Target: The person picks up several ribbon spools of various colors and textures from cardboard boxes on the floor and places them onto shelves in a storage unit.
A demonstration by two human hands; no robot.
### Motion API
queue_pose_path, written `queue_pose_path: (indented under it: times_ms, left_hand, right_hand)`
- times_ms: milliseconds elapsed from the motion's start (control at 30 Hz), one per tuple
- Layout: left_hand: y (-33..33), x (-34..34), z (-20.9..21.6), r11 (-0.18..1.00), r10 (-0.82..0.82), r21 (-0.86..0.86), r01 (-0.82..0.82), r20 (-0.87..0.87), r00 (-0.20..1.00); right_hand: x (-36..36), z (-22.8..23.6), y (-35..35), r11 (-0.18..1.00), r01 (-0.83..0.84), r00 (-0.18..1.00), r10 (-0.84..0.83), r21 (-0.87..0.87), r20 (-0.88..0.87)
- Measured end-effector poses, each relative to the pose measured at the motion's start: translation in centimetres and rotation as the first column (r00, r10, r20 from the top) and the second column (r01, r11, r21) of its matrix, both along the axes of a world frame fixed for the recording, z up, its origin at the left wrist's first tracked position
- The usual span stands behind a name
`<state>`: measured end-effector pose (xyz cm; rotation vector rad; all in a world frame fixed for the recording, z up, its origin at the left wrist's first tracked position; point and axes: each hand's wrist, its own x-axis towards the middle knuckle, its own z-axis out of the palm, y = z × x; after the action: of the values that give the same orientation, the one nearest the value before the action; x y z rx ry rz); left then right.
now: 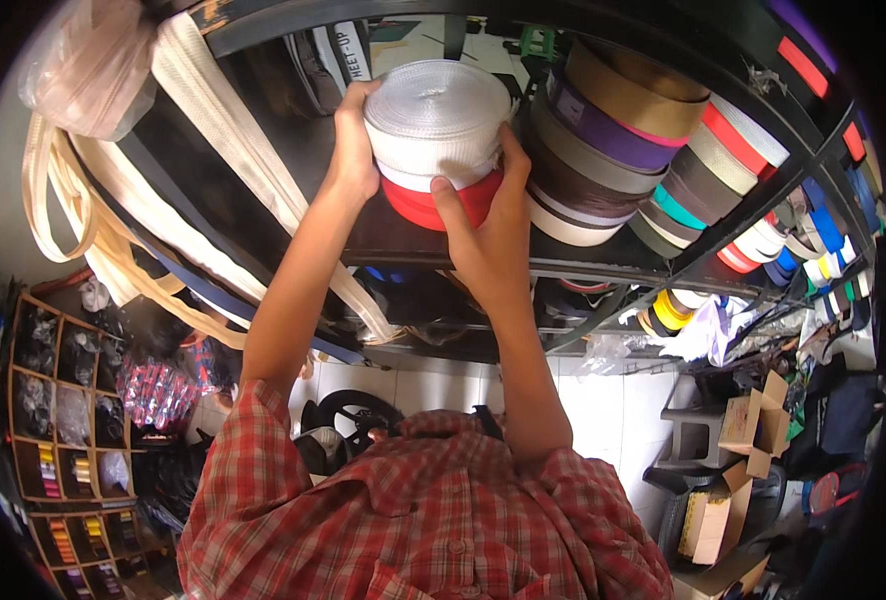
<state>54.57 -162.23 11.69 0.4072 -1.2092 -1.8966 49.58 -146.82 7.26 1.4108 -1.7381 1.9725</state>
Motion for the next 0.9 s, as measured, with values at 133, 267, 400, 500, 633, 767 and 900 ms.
queue_pose_path:
  times_ms: [133, 267, 400, 500, 633, 767, 900]
  left_hand:
    - [0.3, -0.2, 0.3, 1.0, 0.003, -0.025, -0.002, 0.031, 1.0]
    - [1.0, -0.3, 0.9, 0.999, -0.028, -0.015, 0.03, 0.107, 0.994]
    - [1.0, 0.0, 0.6, 0.998, -0.023, -0.061, 0.028, 0.076, 0.997]
    - [1.4, -0.1, 0.3, 0.998, -0.002, -0.066, 0.006, 0.051, 0.999]
    - [1.1, -0.4, -1.5, 0.982, 0.151, -0.125, -0.139, 0.089, 0.984]
    - [2.3, 0.2, -3.0, 0.977, 0.173, -0.142, -0.161, 0.082, 0.981]
    - [3.8, 0.4, -2.8, 0.969, 0.215, -0.128, -0.21, 0.028, 0.976]
  right_hand:
    - [0.3, -0.3, 0.2, 0.999, 0.047, 0.999, -0.047, -0.006, -0.019]
    - [0.5, -0.6, 0.2, 0.995, 0.101, 0.995, -0.101, -0.026, -0.006]
    - [0.8, -0.5, -0.1, 0.991, 0.119, 0.993, -0.12, -0.059, -0.016]
    - [1.4, -0.6, -0.4, 0.977, 0.206, 0.978, -0.207, -0.063, -0.016]
    - [1.7, -1.3, 0.3, 0.976, 0.219, 0.976, -0.219, -0.015, -0.005]
    - [1.6, -1.6, 2.0, 0.979, 0.187, 0.982, -0.185, 0.08, -0.025]
    - [1.6, -2.2, 3.6, 0.999, -0.021, 0.979, 0.013, 0.039, 0.202]
